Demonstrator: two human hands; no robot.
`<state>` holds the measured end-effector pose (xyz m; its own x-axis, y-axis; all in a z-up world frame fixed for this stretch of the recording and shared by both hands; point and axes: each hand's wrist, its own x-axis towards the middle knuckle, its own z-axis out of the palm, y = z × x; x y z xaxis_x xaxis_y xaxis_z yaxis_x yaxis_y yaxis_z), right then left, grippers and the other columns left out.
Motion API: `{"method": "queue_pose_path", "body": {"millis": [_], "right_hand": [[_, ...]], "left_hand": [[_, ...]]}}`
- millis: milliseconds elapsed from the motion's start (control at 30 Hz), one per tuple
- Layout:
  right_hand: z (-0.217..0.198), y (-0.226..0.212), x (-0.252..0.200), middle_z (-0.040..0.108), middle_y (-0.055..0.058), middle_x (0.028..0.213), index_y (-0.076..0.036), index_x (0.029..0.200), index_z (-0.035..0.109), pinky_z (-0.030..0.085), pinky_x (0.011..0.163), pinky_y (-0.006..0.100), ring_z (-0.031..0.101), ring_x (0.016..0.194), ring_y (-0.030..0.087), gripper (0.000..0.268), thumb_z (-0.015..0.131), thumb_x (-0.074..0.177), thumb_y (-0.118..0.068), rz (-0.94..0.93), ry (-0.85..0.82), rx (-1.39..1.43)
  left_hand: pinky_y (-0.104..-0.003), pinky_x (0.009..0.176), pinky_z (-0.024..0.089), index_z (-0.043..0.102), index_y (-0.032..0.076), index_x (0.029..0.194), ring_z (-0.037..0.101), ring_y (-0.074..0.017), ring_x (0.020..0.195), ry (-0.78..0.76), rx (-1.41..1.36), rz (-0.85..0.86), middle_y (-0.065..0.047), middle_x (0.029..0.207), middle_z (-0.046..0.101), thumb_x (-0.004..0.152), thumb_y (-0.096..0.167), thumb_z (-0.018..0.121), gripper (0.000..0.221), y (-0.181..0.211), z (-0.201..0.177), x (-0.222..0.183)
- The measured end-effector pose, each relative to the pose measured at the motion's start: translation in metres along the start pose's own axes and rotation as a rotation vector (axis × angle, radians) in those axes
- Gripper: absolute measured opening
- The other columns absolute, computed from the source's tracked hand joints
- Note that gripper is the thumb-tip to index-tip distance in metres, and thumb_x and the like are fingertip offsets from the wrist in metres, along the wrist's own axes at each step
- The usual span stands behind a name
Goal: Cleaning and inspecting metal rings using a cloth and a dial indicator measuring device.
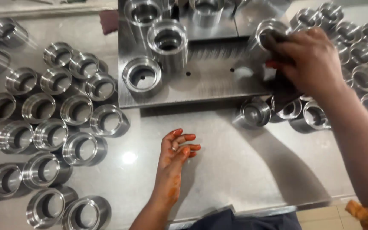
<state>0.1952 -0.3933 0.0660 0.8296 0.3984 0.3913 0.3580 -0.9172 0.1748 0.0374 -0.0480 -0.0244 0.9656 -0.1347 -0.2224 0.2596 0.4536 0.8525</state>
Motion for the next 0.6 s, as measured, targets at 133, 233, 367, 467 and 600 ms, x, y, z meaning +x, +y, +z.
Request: {"method": "queue_pose_path", "body": {"millis": [133,233,367,467,600], "right_hand": [[0.034,0.038,0.038,0.07,0.007,0.127,-0.012,0.118,0.077,0.05,0.1,0.046,0.056,0.12,0.031,0.033,0.083,0.087,-0.021,0.025,-0.057,0.065],[0.066,0.056,0.055,0.066,0.01,0.13,-0.005,0.116,0.073,0.047,0.109,0.047,0.053,0.128,0.034,0.026,0.076,0.092,-0.014,0.013,-0.005,0.101],[0.094,0.039,0.082,0.065,0.012,0.126,-0.004,0.111,0.073,0.038,0.11,0.055,0.049,0.13,0.035,0.029,0.081,0.095,-0.027,0.043,0.169,-0.083],[0.108,0.02,0.105,0.064,0.018,0.12,-0.003,0.099,0.073,0.037,0.106,0.057,0.049,0.127,0.037,0.034,0.084,0.091,-0.034,0.158,0.223,-0.109],[0.099,0.029,0.121,0.066,0.024,0.11,0.004,0.102,0.07,0.04,0.109,0.056,0.054,0.114,0.038,0.059,0.085,0.099,-0.054,0.325,-0.022,0.125]], "left_hand": [[-0.039,0.098,0.048,0.039,0.009,0.141,0.064,-0.0221,0.108,0.1,-0.012,0.031,-0.014,0.132,0.057,0.093,0.021,0.062,0.055,0.0,-0.003,0.001],[-0.039,0.098,0.047,0.041,0.008,0.14,0.063,-0.0209,0.106,0.166,-0.056,0.076,-0.012,0.131,0.055,0.093,0.019,0.063,0.053,-0.006,-0.006,0.002],[-0.038,0.097,0.048,0.048,0.006,0.133,0.064,-0.0198,0.103,0.135,-0.073,0.003,-0.012,0.129,0.058,0.093,0.016,0.062,0.043,-0.007,-0.007,0.005],[-0.037,0.097,0.049,0.054,0.006,0.126,0.065,-0.0192,0.102,0.096,-0.055,-0.087,-0.01,0.126,0.061,0.093,0.014,0.063,0.036,-0.007,-0.005,0.006],[-0.036,0.097,0.05,0.059,0.007,0.118,0.067,-0.0186,0.102,0.031,-0.003,-0.173,-0.007,0.117,0.067,0.093,0.013,0.064,0.027,-0.014,-0.008,0.006]]}}
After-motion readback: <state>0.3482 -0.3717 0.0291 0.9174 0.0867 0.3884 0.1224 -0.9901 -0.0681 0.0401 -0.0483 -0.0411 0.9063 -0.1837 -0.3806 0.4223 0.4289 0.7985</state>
